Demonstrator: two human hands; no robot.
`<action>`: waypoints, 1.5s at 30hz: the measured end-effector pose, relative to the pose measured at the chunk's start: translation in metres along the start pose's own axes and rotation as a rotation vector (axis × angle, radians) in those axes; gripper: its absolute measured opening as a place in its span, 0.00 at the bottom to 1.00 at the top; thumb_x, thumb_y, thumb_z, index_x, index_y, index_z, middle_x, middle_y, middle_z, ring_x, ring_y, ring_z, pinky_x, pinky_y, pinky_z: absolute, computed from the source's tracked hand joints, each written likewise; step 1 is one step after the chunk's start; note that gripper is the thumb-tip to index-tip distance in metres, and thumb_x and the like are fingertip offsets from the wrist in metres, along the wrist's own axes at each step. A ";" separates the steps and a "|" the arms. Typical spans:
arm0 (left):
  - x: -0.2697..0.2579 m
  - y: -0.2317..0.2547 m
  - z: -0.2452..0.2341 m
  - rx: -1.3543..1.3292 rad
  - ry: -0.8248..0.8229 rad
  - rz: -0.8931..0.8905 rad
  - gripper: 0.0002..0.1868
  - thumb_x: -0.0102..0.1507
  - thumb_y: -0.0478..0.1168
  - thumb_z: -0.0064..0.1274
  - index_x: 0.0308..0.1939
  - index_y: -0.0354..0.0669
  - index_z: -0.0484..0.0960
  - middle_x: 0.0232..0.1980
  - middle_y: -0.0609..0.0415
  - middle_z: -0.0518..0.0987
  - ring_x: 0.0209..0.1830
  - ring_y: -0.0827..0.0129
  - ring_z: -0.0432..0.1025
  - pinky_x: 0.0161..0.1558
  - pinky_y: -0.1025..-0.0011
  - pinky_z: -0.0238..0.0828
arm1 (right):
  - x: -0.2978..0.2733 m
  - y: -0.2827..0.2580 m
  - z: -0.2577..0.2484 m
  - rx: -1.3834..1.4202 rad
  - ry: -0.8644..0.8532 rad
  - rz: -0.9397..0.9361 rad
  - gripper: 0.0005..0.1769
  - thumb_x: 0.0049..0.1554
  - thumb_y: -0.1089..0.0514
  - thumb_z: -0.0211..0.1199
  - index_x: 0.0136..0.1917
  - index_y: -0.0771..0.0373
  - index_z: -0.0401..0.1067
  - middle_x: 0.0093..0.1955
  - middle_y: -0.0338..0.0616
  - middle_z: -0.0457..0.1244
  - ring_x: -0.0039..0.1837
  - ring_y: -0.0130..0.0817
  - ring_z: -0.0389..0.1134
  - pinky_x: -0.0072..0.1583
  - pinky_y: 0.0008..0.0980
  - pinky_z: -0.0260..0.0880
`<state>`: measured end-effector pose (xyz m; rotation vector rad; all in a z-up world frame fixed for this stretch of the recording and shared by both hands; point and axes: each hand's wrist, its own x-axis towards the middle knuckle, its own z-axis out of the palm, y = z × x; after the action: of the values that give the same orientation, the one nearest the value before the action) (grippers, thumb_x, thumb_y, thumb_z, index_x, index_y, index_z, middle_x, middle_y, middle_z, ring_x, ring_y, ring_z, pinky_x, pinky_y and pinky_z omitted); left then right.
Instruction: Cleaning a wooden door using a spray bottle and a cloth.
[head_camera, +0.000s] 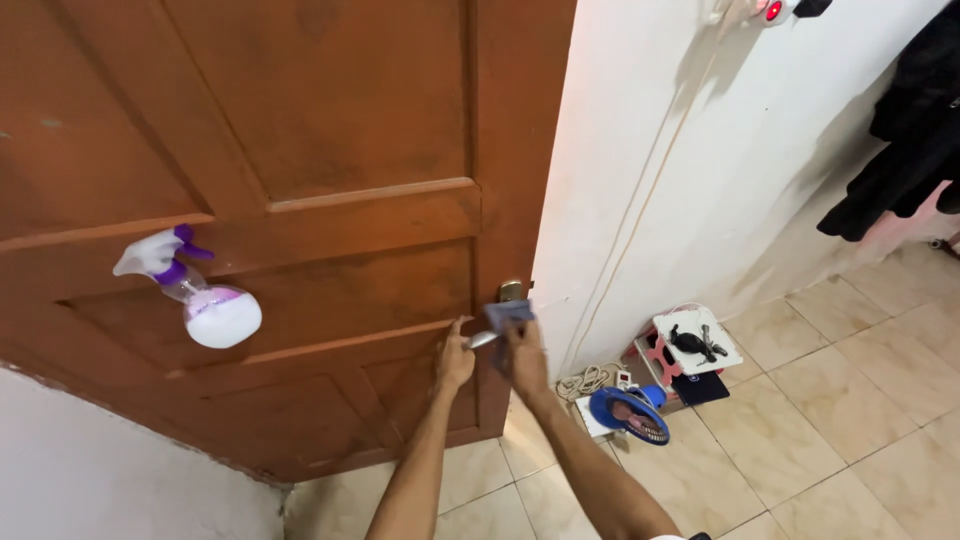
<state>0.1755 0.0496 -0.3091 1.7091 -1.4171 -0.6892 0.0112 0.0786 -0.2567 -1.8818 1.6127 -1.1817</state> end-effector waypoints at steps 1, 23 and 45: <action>-0.002 0.002 -0.002 -0.002 -0.005 0.005 0.39 0.58 0.28 0.45 0.74 0.55 0.64 0.48 0.45 0.85 0.51 0.45 0.78 0.54 0.49 0.73 | 0.002 -0.010 -0.006 -0.004 0.006 0.002 0.22 0.60 0.58 0.58 0.67 0.61 0.69 0.59 0.56 0.62 0.59 0.54 0.66 0.59 0.46 0.68; -0.002 0.016 -0.005 0.053 0.006 -0.057 0.34 0.61 0.35 0.54 0.72 0.58 0.68 0.52 0.37 0.80 0.52 0.40 0.74 0.56 0.50 0.70 | -0.004 -0.011 0.040 0.052 0.013 -0.133 0.21 0.51 0.66 0.62 0.59 0.66 0.74 0.56 0.62 0.62 0.55 0.56 0.67 0.56 0.48 0.70; -0.022 0.054 -0.012 -0.084 -0.109 0.123 0.33 0.57 0.30 0.45 0.67 0.55 0.75 0.61 0.39 0.78 0.61 0.41 0.72 0.62 0.53 0.68 | 0.011 0.040 0.035 1.153 0.065 0.621 0.19 0.56 0.68 0.49 0.61 0.58 0.61 0.43 0.40 0.61 0.40 0.32 0.62 0.35 0.33 0.60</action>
<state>0.1513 0.0705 -0.2588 1.5262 -1.5321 -0.7726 0.0143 0.0507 -0.3026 -0.5711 0.9893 -1.3944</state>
